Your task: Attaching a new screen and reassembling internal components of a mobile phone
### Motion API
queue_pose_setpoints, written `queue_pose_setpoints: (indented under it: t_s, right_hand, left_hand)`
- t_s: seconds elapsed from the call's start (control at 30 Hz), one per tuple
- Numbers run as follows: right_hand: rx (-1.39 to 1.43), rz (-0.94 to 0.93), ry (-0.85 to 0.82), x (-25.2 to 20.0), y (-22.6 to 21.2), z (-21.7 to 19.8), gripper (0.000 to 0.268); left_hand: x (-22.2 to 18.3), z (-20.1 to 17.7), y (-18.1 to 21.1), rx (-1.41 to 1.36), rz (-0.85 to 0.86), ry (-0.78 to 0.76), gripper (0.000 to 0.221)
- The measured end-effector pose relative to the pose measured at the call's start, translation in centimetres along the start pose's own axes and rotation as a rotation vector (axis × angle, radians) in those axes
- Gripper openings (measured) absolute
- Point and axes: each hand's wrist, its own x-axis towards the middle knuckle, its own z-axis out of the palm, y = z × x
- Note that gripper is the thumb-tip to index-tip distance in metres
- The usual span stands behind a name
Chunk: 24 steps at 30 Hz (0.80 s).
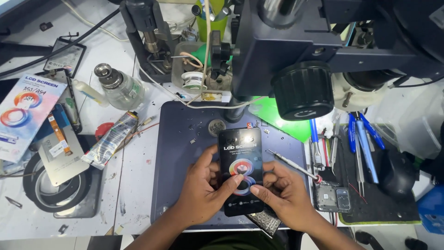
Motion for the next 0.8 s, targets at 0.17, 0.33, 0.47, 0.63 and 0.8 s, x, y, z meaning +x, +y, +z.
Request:
queue_pose_setpoints:
  t_s: [0.17,0.33,0.47,0.63,0.8]
  right_hand:
    - [-0.017,-0.030,0.006,0.0,0.1,0.0,0.026]
    - [-0.028,-0.025,0.017,-0.2,-0.2,0.3,0.025]
    - [-0.025,-0.010,0.018,-0.1,0.0,0.1,0.024]
    - [-0.022,-0.022,0.033,-0.2,-0.8,0.5,0.026]
    - [0.014,-0.035,0.017,-0.3,0.3,0.2,0.027]
  left_hand:
    - [0.0,-0.2,0.3,-0.001,0.036,0.005,0.063]
    - [-0.2,-0.3,0.0,0.064,0.062,0.003,0.064]
    - [-0.2,-0.3,0.4,0.042,0.060,0.023,0.061]
    - [-0.2,-0.2,0.1,0.043,0.056,0.014,0.064]
    - [-0.2,0.1,-0.1,-0.003,-0.016,0.010,0.068]
